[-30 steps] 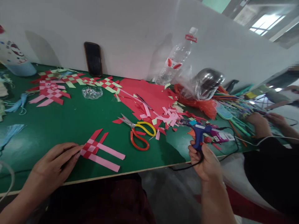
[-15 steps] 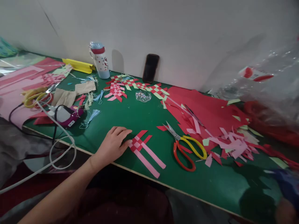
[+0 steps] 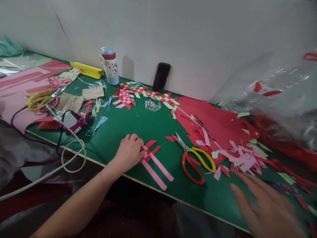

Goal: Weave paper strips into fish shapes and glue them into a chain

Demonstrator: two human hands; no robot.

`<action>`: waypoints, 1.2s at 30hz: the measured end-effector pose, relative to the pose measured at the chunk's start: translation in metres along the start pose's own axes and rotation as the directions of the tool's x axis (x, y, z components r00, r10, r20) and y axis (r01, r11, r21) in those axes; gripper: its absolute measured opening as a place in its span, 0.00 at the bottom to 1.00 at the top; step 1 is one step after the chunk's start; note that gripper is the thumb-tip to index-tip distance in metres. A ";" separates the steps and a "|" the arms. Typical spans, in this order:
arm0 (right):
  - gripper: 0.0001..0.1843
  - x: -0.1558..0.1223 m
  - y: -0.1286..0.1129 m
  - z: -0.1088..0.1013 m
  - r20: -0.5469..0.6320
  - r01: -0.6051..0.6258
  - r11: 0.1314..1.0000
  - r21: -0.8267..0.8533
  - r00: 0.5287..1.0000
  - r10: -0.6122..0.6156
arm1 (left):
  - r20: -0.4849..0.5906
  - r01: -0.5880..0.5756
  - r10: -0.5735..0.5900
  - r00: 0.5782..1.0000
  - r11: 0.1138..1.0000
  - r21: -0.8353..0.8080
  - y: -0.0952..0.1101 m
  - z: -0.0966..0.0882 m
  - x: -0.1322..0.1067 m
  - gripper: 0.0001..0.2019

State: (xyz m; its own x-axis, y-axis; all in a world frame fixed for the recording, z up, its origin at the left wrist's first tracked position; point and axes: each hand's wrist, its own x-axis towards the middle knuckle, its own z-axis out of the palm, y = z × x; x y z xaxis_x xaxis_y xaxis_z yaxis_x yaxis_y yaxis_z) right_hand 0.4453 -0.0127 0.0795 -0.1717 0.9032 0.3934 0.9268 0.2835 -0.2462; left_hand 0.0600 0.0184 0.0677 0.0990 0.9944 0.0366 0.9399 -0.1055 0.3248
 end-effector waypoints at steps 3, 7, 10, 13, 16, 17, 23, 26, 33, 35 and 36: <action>0.22 0.021 -0.060 0.023 0.018 0.214 0.977 -0.014 0.977 -0.214 | 0.013 0.021 -0.020 1.000 0.996 -0.082 0.002 -0.002 0.000 0.04; 0.19 0.035 -0.093 0.046 0.054 0.280 0.956 0.081 0.957 -0.285 | 0.034 0.015 -0.006 0.999 0.966 -0.257 0.002 -0.004 -0.001 0.03; 0.20 0.040 -0.085 0.051 0.037 0.240 0.966 0.096 0.969 -0.244 | 0.030 0.025 -0.011 0.999 0.868 -0.497 -0.007 -0.007 0.005 0.09; 0.21 0.045 -0.075 0.049 0.030 0.134 0.984 0.115 0.990 -0.138 | 0.070 0.077 -0.037 0.997 0.650 -0.756 -0.018 -0.014 0.017 0.15; 0.21 0.054 -0.085 0.048 0.148 -0.047 0.951 0.305 0.989 0.002 | 0.169 0.133 0.018 0.985 0.535 -0.834 -0.020 -0.024 0.031 0.12; 0.22 0.058 -0.093 0.049 0.222 -0.135 0.905 0.403 0.974 0.047 | 0.194 0.146 0.046 0.980 0.501 -0.853 -0.018 -0.028 0.035 0.12; 0.20 0.077 -0.155 0.074 0.475 -0.480 0.333 0.811 0.874 0.103 | 0.168 0.088 0.220 0.961 0.334 -0.938 0.006 -0.040 0.056 0.14; 0.17 0.080 -0.173 0.088 0.428 -0.457 0.194 0.868 0.887 0.172 | 0.142 0.097 0.210 0.967 0.209 -0.973 0.013 -0.038 0.058 0.20; 0.18 0.090 -0.167 0.078 0.294 -0.340 0.412 0.846 0.940 0.172 | 0.178 0.165 0.138 0.974 0.106 -0.981 0.011 -0.025 0.064 0.12; 0.19 0.089 -0.143 0.068 0.145 -0.206 0.733 0.649 0.979 0.146 | 0.128 0.119 0.050 0.990 0.149 -0.982 0.003 -0.031 0.074 0.10; 0.20 0.086 -0.129 0.064 0.063 -0.142 0.865 0.481 0.990 0.127 | 0.107 0.103 0.013 0.994 0.167 -0.980 -0.002 -0.035 0.081 0.09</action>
State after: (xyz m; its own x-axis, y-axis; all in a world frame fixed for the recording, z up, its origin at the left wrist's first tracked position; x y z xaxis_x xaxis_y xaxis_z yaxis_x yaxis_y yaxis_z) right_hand 0.2896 0.0492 0.0883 -0.0731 0.9504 0.3025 0.6660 0.2722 -0.6945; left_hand 0.0546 0.0987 0.1032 0.1458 0.9875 -0.0605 -0.1529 0.0829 0.9848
